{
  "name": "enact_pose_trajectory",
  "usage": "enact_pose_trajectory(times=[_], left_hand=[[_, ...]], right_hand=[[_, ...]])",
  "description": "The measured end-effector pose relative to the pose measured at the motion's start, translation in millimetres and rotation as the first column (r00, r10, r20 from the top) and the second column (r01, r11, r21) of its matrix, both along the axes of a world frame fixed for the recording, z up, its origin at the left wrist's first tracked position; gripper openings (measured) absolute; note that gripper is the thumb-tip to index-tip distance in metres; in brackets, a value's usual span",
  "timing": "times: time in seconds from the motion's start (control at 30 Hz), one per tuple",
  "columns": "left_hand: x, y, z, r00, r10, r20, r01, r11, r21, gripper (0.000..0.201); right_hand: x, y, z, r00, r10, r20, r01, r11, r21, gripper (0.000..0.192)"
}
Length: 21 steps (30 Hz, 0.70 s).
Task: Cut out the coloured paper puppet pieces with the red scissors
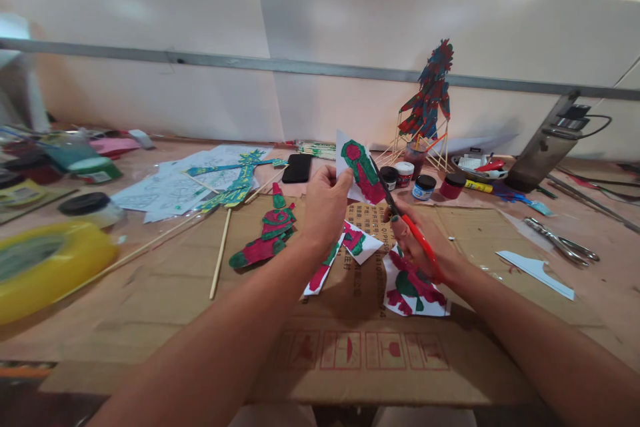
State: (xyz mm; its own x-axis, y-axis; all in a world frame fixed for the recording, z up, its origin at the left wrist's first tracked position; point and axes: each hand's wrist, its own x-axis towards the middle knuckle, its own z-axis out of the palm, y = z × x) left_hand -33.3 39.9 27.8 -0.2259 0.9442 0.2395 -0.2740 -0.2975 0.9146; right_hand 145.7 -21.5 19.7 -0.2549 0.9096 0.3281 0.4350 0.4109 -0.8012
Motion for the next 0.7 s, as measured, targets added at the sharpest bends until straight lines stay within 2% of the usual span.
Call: enact_pose_trajectory(times=[0.53,0.7], left_hand=[[0.7,-4.8,3.8,1.0,-0.016,0.014,0.017,0.999,-0.034,0.03],[0.5,-5.0,4.4,1.0,-0.015,0.013,0.016,1.0,-0.02,0.031]], right_hand=[[0.2,3.3,-3.0,1.0,-0.02,0.005,0.02,1.0,0.02,0.063],[0.5,1.6,-3.4,1.0,-0.029,0.006,0.029,0.999,-0.038,0.063]])
